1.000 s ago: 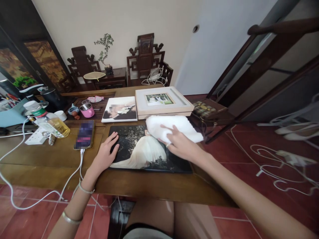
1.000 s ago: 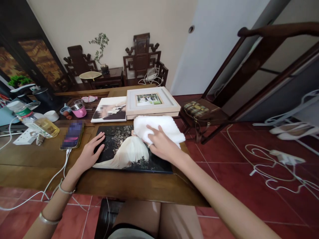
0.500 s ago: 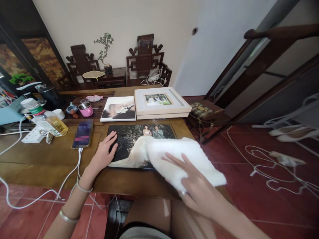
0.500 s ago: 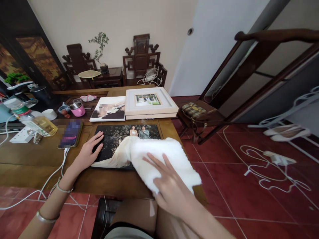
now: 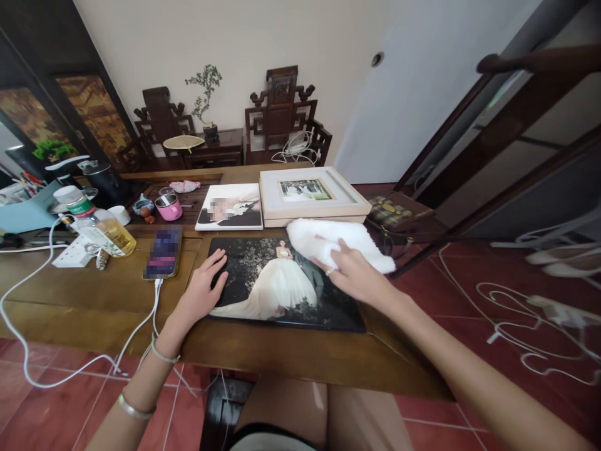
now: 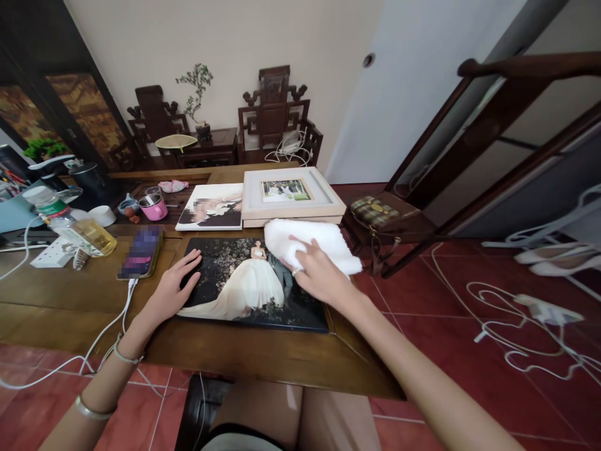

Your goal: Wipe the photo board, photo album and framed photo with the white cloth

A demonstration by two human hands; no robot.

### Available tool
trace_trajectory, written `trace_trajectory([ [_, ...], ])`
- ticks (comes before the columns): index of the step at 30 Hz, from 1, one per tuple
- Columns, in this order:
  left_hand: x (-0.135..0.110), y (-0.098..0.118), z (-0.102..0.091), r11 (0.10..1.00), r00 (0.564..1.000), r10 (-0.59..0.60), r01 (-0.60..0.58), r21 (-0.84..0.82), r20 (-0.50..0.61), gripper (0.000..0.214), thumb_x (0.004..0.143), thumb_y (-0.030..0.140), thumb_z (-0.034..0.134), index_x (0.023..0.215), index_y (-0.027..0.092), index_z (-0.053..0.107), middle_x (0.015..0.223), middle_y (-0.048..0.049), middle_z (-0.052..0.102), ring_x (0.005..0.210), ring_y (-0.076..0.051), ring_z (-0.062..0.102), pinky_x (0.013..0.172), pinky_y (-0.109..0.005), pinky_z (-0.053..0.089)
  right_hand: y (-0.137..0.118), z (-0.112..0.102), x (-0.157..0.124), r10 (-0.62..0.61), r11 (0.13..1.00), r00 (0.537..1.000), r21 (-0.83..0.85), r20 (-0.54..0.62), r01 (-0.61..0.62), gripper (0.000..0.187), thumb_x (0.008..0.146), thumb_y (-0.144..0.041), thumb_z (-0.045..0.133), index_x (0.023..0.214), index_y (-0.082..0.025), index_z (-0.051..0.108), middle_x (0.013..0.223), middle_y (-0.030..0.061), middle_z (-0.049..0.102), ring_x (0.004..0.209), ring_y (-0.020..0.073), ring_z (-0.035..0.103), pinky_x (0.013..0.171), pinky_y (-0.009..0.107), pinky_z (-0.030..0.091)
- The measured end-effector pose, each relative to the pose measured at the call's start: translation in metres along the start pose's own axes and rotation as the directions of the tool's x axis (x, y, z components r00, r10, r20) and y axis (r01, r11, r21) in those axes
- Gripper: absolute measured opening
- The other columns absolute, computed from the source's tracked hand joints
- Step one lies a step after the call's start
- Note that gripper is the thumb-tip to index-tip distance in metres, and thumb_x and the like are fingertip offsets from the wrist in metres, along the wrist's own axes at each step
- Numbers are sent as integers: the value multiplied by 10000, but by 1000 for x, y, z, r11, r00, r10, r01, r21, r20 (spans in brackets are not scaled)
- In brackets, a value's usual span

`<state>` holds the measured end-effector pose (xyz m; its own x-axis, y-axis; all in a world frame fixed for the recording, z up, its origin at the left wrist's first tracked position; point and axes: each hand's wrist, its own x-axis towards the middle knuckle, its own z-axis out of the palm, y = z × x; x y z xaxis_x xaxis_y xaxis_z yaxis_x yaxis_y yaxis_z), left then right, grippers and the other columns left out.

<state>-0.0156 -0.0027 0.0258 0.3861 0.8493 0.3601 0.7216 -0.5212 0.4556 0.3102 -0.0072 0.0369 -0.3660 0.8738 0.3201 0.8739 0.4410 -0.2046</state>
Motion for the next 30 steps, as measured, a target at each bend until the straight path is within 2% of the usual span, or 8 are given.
trace_trajectory([
  [6,0,-1,1,1000,1000,10,-10,10,-5,384,913,265,413,1240,121,555,1371,-148,498,1307,-250,424,1081,-465,357,-64,-8,-79,-192,981,980,23,-56,194,223,640,-32,439,501,-202,476,1379,205,456,1365,338,245,1074,631,215],
  [9,0,-2,2,1000,1000,17,-17,12,-2,390,913,269,411,1239,109,554,1366,-158,500,1309,-254,421,1083,-466,355,-89,-12,-106,-270,960,963,69,-27,271,202,578,-38,456,451,-192,485,1418,178,414,1381,356,174,1060,676,174],
  [11,0,-2,1,1000,1000,24,-24,14,-1,392,914,273,409,1240,108,552,1367,-159,498,1311,-255,417,1085,-469,352,-97,-14,-111,-283,957,959,77,23,280,191,549,-34,458,452,-190,508,1425,157,409,1380,358,168,1053,683,174],
  [15,0,0,0,999,999,33,-33,9,5,386,917,269,407,1249,130,545,1376,-146,492,1317,-253,409,1086,-476,348,-90,-12,-88,-247,968,968,41,41,246,203,585,-25,455,516,-181,563,1392,201,438,1370,351,213,1050,669,203],
  [21,0,1,-2,1000,1000,18,-18,16,18,390,917,273,412,1252,121,540,1381,-150,484,1317,-252,409,1091,-461,346,-37,-2,-8,-146,986,986,-70,84,152,202,705,-39,438,686,-133,616,1305,261,510,1312,362,348,1011,630,303],
  [24,0,1,-2,1000,1000,12,-12,20,23,388,917,270,412,1245,109,544,1380,-157,484,1320,-249,404,1095,-457,340,-19,1,15,-89,987,993,-123,80,99,199,737,-50,432,772,-107,619,1255,273,547,1291,350,387,983,599,347],
  [27,0,1,-1,1000,1000,3,-3,14,22,387,917,264,413,1243,103,545,1377,-161,485,1323,-250,400,1097,-453,338,-26,2,9,-81,988,993,-126,88,92,193,720,-36,446,747,-105,624,1253,279,546,1292,358,384,1002,604,328],
  [30,0,0,0,1000,1000,15,-16,5,19,384,917,264,411,1243,110,545,1376,-159,487,1326,-252,395,1095,-464,338,-55,-1,-24,-137,986,987,-81,88,144,192,673,-24,464,664,-125,628,1317,264,497,1319,379,326,1029,646,270],
])
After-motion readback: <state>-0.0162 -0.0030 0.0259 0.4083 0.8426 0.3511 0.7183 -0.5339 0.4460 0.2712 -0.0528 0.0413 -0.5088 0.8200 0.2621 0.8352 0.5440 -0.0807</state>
